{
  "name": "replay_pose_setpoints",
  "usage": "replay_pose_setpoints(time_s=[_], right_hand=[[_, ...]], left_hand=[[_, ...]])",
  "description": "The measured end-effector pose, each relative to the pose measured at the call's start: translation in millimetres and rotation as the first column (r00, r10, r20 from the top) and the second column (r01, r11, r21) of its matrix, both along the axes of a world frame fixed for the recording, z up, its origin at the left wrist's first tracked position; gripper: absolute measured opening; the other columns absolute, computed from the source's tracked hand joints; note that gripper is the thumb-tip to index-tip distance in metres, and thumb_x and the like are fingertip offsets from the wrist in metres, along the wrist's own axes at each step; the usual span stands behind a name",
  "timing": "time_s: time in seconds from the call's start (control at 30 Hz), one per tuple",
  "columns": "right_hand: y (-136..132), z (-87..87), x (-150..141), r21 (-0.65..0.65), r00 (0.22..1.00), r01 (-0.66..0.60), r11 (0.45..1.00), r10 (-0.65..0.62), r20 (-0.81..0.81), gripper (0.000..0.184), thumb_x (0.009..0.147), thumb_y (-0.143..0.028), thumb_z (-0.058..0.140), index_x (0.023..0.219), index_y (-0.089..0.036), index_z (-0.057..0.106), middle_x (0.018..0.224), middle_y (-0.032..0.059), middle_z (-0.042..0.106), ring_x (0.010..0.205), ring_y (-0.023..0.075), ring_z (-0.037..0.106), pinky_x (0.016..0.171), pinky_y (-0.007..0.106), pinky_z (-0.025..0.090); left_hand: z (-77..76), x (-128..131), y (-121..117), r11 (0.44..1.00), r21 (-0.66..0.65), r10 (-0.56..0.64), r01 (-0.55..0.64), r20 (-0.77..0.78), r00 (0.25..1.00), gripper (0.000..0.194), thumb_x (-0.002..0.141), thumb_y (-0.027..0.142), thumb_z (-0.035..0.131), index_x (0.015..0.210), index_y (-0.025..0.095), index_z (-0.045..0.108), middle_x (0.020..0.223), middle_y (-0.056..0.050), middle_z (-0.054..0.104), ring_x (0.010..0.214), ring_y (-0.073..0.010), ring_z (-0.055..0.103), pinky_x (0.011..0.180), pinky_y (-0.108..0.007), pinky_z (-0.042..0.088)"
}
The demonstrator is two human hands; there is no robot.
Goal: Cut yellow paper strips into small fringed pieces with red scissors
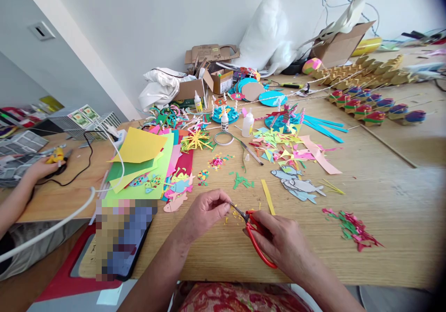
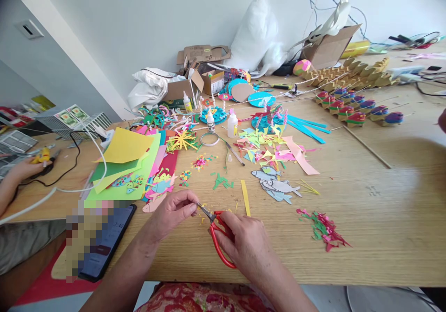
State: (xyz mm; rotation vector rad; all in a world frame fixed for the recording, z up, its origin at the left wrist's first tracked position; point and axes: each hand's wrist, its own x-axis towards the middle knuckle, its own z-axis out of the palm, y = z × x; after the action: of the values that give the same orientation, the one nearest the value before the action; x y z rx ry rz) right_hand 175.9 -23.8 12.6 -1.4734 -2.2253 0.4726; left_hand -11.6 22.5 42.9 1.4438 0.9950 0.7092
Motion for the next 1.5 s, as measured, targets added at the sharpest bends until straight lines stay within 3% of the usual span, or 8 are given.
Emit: replay_pose_setpoints(time_s=[0.2, 0.4, 0.53, 0.67, 0.93, 1.07, 1.3, 1.5], right_hand=[[1.2, -0.9, -1.6, -0.073, 0.999, 0.006, 0.997, -0.009, -0.038, 0.024, 0.085, -0.034, 0.041, 0.067, -0.019, 0.049, 0.053, -0.0013, 0.051, 0.045, 0.0121, 0.046, 0.046, 0.022, 0.027], [5.5, 7.5, -5.2, -0.339, 0.952, -0.096, 0.936, -0.012, -0.304, 0.024, 0.083, -0.033, 0.042, 0.064, -0.019, 0.044, 0.053, -0.0047, 0.043, 0.049, 0.0099, 0.038, 0.046, 0.020, 0.028], [10.9, 11.0, -7.5, -0.423, 0.879, -0.181, 0.888, -0.047, -0.475, 0.021, 0.078, -0.034, 0.047, 0.065, -0.019, 0.046, 0.056, -0.0045, 0.044, 0.053, 0.0100, 0.040, 0.048, 0.020, 0.031], [20.5, 13.2, -14.8, -0.340, 0.831, -0.077, 0.937, -0.128, -0.541, 0.014, 0.070, -0.029, 0.056, 0.070, -0.019, 0.046, 0.060, -0.0043, 0.047, 0.055, 0.0108, 0.044, 0.052, 0.021, 0.036], [31.4, 17.5, -26.6, -0.149, 0.914, -0.036, 0.988, -0.027, -0.404, 0.004, 0.073, -0.019, 0.047, 0.070, -0.020, 0.045, 0.057, -0.0044, 0.048, 0.051, 0.0105, 0.042, 0.048, 0.021, 0.033], [30.9, 14.1, -24.7, -0.190, 0.877, -0.046, 0.981, -0.051, -0.477, 0.006, 0.074, -0.020, 0.048, 0.070, -0.020, 0.045, 0.058, -0.0046, 0.047, 0.052, 0.0103, 0.042, 0.049, 0.021, 0.034], [34.1, 4.2, -26.0, -0.309, 0.617, -0.024, 0.951, -0.229, -0.753, 0.017, 0.070, -0.030, 0.059, 0.074, -0.020, 0.045, 0.067, -0.0023, 0.053, 0.058, 0.0114, 0.049, 0.054, 0.022, 0.042], [34.2, 5.6, -24.2, -0.318, 0.684, -0.038, 0.947, -0.207, -0.699, 0.018, 0.071, -0.033, 0.058, 0.074, -0.020, 0.046, 0.067, -0.0014, 0.053, 0.061, 0.0127, 0.051, 0.057, 0.024, 0.043]], left_hand=[[0.5, -1.5, -0.9, 1.000, 0.011, 0.018, -0.018, -0.042, 0.999, 0.009, 0.073, 0.025, 0.049, 0.073, 0.015, 0.050, 0.064, 0.003, 0.044, 0.061, -0.0094, 0.042, 0.058, -0.020, 0.034], [-6.1, -6.8, -1.2, 0.990, 0.141, 0.033, -0.007, -0.177, 0.984, 0.006, 0.076, 0.020, 0.046, 0.075, 0.016, 0.050, 0.066, 0.003, 0.047, 0.062, -0.0095, 0.045, 0.059, -0.019, 0.036], [-4.6, -6.7, -3.2, 0.960, 0.279, 0.087, 0.010, -0.334, 0.938, 0.007, 0.076, 0.014, 0.045, 0.074, 0.017, 0.052, 0.069, 0.002, 0.053, 0.065, -0.0105, 0.049, 0.061, -0.020, 0.038], [-1.4, -2.8, -5.6, 0.939, 0.334, 0.080, 0.079, -0.437, 0.896, 0.010, 0.075, 0.013, 0.046, 0.074, 0.017, 0.055, 0.071, 0.000, 0.057, 0.066, -0.0120, 0.052, 0.061, -0.021, 0.038], [-3.6, 4.0, -5.7, 0.919, 0.352, 0.018, 0.179, -0.490, 0.872, 0.015, 0.078, 0.012, 0.044, 0.077, 0.017, 0.058, 0.075, -0.002, 0.061, 0.070, -0.0145, 0.053, 0.064, -0.023, 0.040], [-1.1, 3.2, -4.8, 0.930, 0.336, 0.027, 0.151, -0.469, 0.883, 0.014, 0.078, 0.013, 0.044, 0.075, 0.017, 0.057, 0.074, -0.002, 0.060, 0.070, -0.0139, 0.054, 0.064, -0.022, 0.039], [-4.8, 9.8, -5.8, 0.966, 0.257, 0.048, 0.030, -0.292, 0.955, 0.011, 0.080, 0.021, 0.044, 0.082, 0.015, 0.054, 0.071, 0.000, 0.055, 0.065, -0.0112, 0.049, 0.058, -0.020, 0.037], [-5.1, 11.7, -2.9, 0.933, 0.353, 0.058, 0.074, -0.350, 0.935, 0.014, 0.080, 0.017, 0.044, 0.069, 0.016, 0.052, 0.065, 0.002, 0.050, 0.063, -0.0111, 0.045, 0.058, -0.020, 0.034]])
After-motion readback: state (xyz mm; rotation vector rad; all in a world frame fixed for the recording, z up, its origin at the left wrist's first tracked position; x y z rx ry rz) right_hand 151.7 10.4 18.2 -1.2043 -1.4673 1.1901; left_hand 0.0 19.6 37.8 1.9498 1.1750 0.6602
